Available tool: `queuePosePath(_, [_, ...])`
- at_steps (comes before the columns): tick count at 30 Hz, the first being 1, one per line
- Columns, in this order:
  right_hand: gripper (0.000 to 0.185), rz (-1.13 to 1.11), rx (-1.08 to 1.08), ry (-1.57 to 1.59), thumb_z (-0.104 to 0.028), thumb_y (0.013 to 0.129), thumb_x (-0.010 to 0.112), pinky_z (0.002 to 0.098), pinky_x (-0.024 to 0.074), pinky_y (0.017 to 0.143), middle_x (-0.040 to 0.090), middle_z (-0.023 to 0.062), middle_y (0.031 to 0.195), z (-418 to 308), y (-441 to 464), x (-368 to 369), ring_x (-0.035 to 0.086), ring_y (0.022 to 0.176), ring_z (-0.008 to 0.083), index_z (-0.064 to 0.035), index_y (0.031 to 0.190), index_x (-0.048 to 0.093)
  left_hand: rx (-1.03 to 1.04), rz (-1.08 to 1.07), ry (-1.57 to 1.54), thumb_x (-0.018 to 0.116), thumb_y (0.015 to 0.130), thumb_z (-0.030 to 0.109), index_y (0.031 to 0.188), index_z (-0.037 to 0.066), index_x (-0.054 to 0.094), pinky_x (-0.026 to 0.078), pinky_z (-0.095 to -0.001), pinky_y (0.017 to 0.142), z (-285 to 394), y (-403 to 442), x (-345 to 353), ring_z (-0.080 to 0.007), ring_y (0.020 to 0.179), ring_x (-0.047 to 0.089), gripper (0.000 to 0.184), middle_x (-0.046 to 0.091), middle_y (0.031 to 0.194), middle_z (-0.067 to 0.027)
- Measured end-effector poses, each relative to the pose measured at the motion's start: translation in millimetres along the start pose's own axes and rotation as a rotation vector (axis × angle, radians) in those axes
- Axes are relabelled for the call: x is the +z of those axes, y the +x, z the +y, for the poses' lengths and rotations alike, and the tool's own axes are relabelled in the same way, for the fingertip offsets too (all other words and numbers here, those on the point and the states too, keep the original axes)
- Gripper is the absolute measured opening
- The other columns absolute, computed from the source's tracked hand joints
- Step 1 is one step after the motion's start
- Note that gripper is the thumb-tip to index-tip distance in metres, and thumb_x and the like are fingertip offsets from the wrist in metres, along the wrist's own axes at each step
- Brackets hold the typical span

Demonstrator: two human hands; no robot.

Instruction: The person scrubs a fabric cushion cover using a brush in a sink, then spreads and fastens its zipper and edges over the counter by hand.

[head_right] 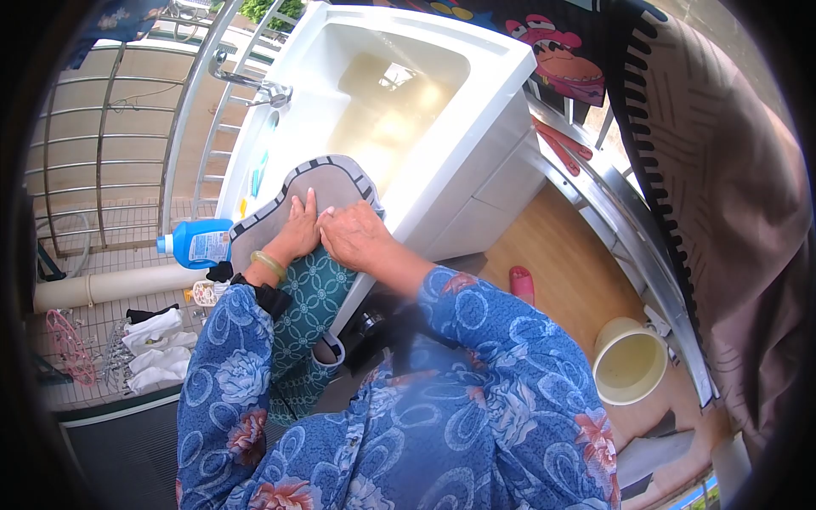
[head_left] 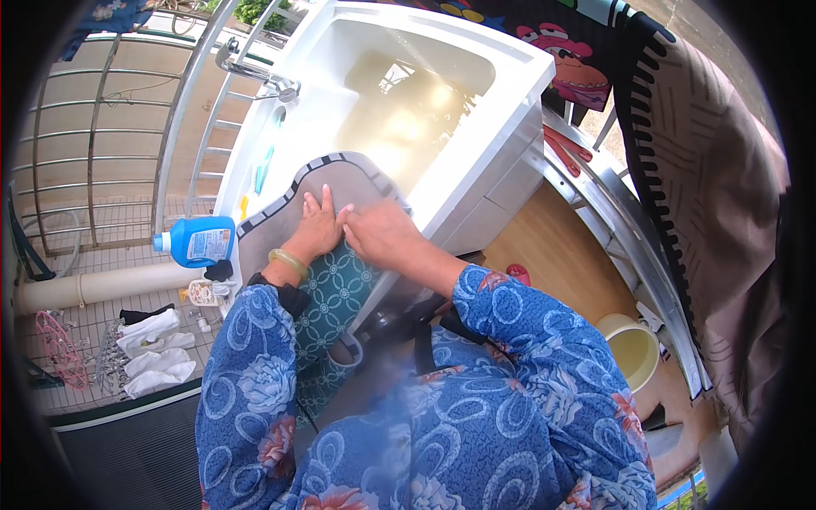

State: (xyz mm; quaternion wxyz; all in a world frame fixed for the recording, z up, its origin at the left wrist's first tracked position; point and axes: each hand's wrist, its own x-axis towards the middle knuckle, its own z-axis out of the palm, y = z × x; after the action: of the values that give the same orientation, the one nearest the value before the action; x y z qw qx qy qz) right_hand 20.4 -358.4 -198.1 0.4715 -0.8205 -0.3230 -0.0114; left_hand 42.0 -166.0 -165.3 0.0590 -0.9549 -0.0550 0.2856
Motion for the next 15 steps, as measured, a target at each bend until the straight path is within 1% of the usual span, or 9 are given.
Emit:
queuePosePath(7, [0.027,-0.013,0.005,0.016,-0.020,0.092,0.048,0.0432,0.0452,0.064,0.067,0.0139,0.079,0.5,0.6,-0.9,0.065,0.070,0.0305,0.0021,0.098,0.062,0.001,0.001,-0.005,0.035,0.098,0.057,0.149,-0.008,0.006,0.016,-0.0489,0.116,0.7,-0.4,-0.3,-0.0587,0.138,0.011,0.087,0.008,0.142,-0.0510])
queuePosePath(15, [0.026,-0.006,0.010,-0.013,-0.021,0.092,0.049,0.0431,0.0454,0.065,0.067,0.0139,0.080,-0.4,-0.2,0.1,0.066,0.072,0.0302,0.0004,0.096,0.063,-0.007,-0.010,-0.012,0.035,0.098,0.056,0.149,-0.008,0.006,0.015,-0.0477,0.117,2.8,-1.2,-1.8,-0.0575,0.139,0.010,0.087,0.006,0.142,-0.0508])
